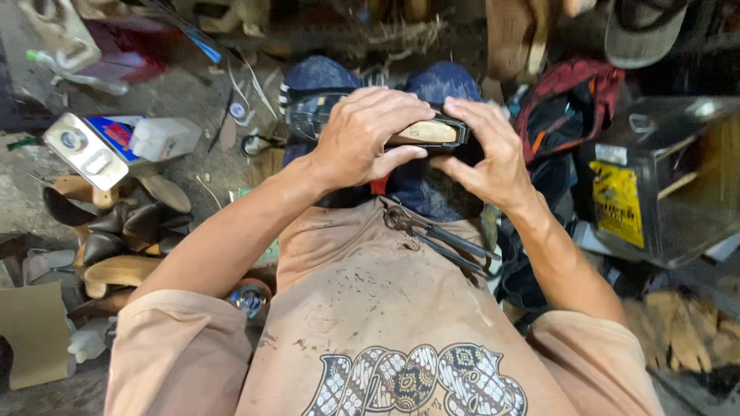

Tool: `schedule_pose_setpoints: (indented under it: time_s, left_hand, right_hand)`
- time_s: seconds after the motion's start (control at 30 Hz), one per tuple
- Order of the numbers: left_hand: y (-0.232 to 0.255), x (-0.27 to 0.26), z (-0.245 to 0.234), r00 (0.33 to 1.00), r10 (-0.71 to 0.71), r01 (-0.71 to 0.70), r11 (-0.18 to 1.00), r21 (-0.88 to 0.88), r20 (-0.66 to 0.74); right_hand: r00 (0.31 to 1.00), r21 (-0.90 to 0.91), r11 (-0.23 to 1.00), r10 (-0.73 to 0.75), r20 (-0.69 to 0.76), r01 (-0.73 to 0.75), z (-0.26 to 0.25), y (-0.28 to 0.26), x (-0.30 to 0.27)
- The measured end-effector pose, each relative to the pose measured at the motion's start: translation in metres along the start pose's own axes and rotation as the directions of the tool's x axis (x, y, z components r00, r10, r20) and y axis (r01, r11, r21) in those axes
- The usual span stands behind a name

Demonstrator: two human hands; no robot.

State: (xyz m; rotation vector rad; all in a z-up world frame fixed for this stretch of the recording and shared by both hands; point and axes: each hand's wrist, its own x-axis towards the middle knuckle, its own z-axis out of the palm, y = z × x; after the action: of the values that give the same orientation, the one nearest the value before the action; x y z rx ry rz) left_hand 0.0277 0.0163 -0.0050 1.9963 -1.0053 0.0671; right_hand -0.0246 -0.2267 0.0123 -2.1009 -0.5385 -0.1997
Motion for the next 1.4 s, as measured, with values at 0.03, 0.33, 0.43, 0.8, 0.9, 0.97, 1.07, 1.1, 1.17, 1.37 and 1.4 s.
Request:
schedule_pose_setpoints:
  time_s: [0.03,0.33,0.43,0.8,0.9,0.97,1.07,1.1,1.17,1.37,1.4]
  left_hand:
    - [0.001,0.003,-0.004,0.999,-0.042,0.042,0.993,-0.112,-0.003]
    - [0.03,0.019,-0.039,0.953,-0.298,0.135,0.585,-0.799,-0.057]
    - [0.027,-0.002,-0.004,0.953,-0.251,0.07,0.733,-0.677,-0.172]
    - [0.049,0.002,0.029,0.822,-0.341,0.307,0.94,-0.15,-0.456]
    - [0.041,-0.006,0.017,0.881,-0.302,0.165,0.917,-0.362,-0.363]
    - [0.038,-0.008,0.01,0.888,-0.315,0.179,0.908,-0.379,-0.334]
    - [0.032,-0.017,0.022,0.89,-0.351,0.209,0.881,-0.425,-0.29]
    - [0.035,-0.016,0.019,0.891,-0.353,0.21,0.879,-0.429,-0.287]
    - [0.043,-0.013,0.015,0.875,-0.392,0.226,0.85,-0.475,-0.285]
    - [0.047,-0.011,0.007,0.874,-0.371,0.249,0.896,-0.368,-0.313]
    - [0.046,-0.011,0.011,0.872,-0.374,0.251,0.895,-0.369,-0.315]
  right_hand:
    - [0.999,0.003,1.0,0.004,0.049,-0.004,-0.004,-0.001,0.001]
    - [0.992,0.23,0.972,0.063,-0.11,-0.036,-0.03,-0.076,0.018]
    - [0.994,0.053,0.995,0.089,-0.065,-0.086,-0.028,-0.089,0.005]
    - [0.843,-0.598,0.717,0.524,0.121,-0.359,0.018,-0.055,-0.184]
    - [0.667,-0.363,0.655,0.737,0.112,-0.663,0.011,-0.037,-0.211]
    - [0.606,0.25,0.576,0.793,0.059,-0.778,0.009,-0.007,-0.245]
    - [0.773,0.866,0.091,0.503,0.386,-0.492,0.011,-0.051,-0.176]
    - [0.77,0.865,0.091,0.508,0.386,-0.493,0.015,-0.062,-0.158]
    - [0.605,0.712,0.3,0.766,0.217,-0.635,0.023,-0.085,-0.124]
    - [0.666,0.79,0.015,0.547,0.507,-0.613,-0.007,-0.108,-0.1]
    - [0.664,0.787,0.014,0.546,0.51,-0.616,-0.009,-0.115,-0.093]
